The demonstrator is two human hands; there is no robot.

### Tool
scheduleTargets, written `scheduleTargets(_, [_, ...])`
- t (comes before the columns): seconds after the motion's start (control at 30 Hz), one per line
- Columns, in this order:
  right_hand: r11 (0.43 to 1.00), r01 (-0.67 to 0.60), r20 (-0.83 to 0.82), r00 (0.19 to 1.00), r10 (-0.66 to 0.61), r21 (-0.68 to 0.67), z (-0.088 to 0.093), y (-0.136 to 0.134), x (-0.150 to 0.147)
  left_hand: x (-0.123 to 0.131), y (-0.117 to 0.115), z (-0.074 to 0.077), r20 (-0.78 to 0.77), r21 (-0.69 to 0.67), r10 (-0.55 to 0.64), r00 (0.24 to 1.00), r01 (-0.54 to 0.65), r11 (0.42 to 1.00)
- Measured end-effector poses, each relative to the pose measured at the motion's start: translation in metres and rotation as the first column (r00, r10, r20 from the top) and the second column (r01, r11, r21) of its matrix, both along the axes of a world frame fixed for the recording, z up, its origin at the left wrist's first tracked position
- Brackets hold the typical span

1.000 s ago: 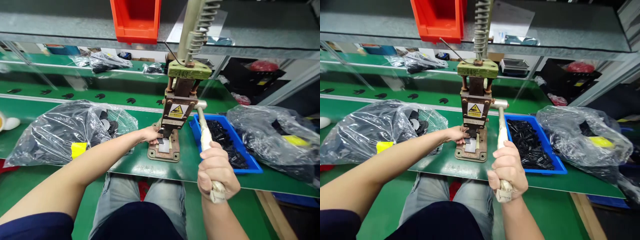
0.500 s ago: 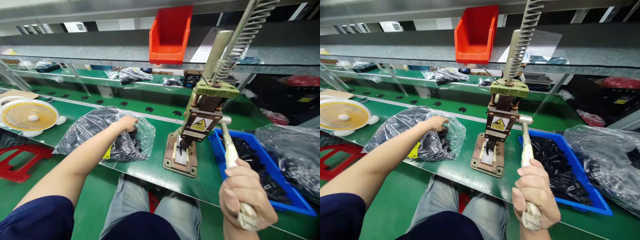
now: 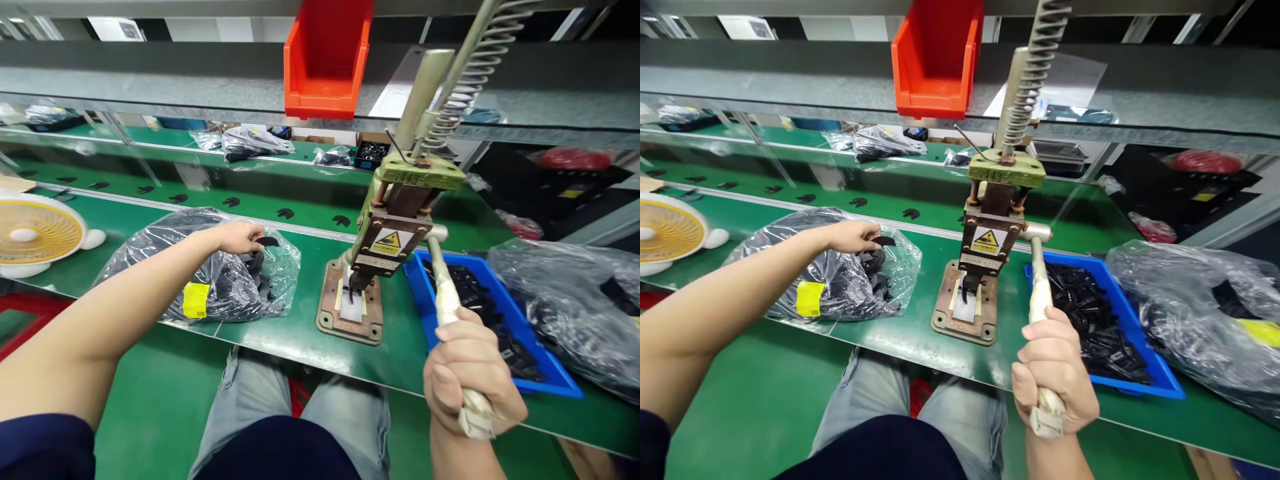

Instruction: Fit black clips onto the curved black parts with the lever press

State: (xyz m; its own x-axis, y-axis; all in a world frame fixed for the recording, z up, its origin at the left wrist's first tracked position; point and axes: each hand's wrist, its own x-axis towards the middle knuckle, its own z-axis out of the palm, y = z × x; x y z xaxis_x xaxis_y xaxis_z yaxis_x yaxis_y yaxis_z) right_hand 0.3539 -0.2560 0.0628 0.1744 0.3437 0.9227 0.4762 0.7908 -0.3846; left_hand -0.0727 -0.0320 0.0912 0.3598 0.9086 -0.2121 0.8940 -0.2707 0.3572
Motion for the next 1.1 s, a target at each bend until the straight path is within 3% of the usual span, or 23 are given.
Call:
scheduleTargets(0.07, [1.0,-0.006,0.002,1.0,0.006,0.007,0.001,-0.001,-0.002,0.026,-0.019,-0.009,0.335,-0.141,0.11,0.936,-0.065,0.988])
scheduleTargets(0.13, [1.0,-0.013,0.017,1.0,0.013,0.005,0.003,-0.002,-0.003,0.058,-0.041,-0.03,0.604,-0.356,0.225,0.765,0.007,0.934])
scheduleTargets(0.23, [1.0,-0.028,0.04,0.999,0.028,-0.002,0.004,-0.002,-0.004,0.108,-0.067,-0.068,0.719,-0.503,0.366,0.591,0.079,0.861])
scheduleTargets(0.33, [0.999,-0.035,0.039,0.999,0.035,-0.001,0.005,-0.002,-0.004,0.147,-0.078,-0.095,0.739,-0.51,0.424,0.524,0.022,0.86])
scheduleTargets(0.43, [1.0,-0.022,0.031,0.999,0.022,-0.001,0.005,-0.002,-0.005,0.169,-0.075,-0.104,0.773,-0.422,0.358,0.523,0.003,0.907])
scheduleTargets(0.6, [1.0,-0.01,0.028,1.0,0.01,0.001,0.004,-0.002,-0.006,0.185,-0.067,-0.105,0.787,-0.416,0.324,0.526,0.064,0.907])
scheduleTargets(0.83, [1.0,-0.005,-0.008,1.0,0.005,-0.002,0.004,-0.003,-0.009,0.191,-0.062,-0.102,0.758,-0.394,0.265,0.596,0.095,0.914])
scheduleTargets(1.1, [1.0,0.02,-0.026,0.999,-0.02,0.003,0.004,-0.002,-0.01,0.193,-0.052,-0.1,0.69,-0.468,0.277,0.669,0.121,0.875])
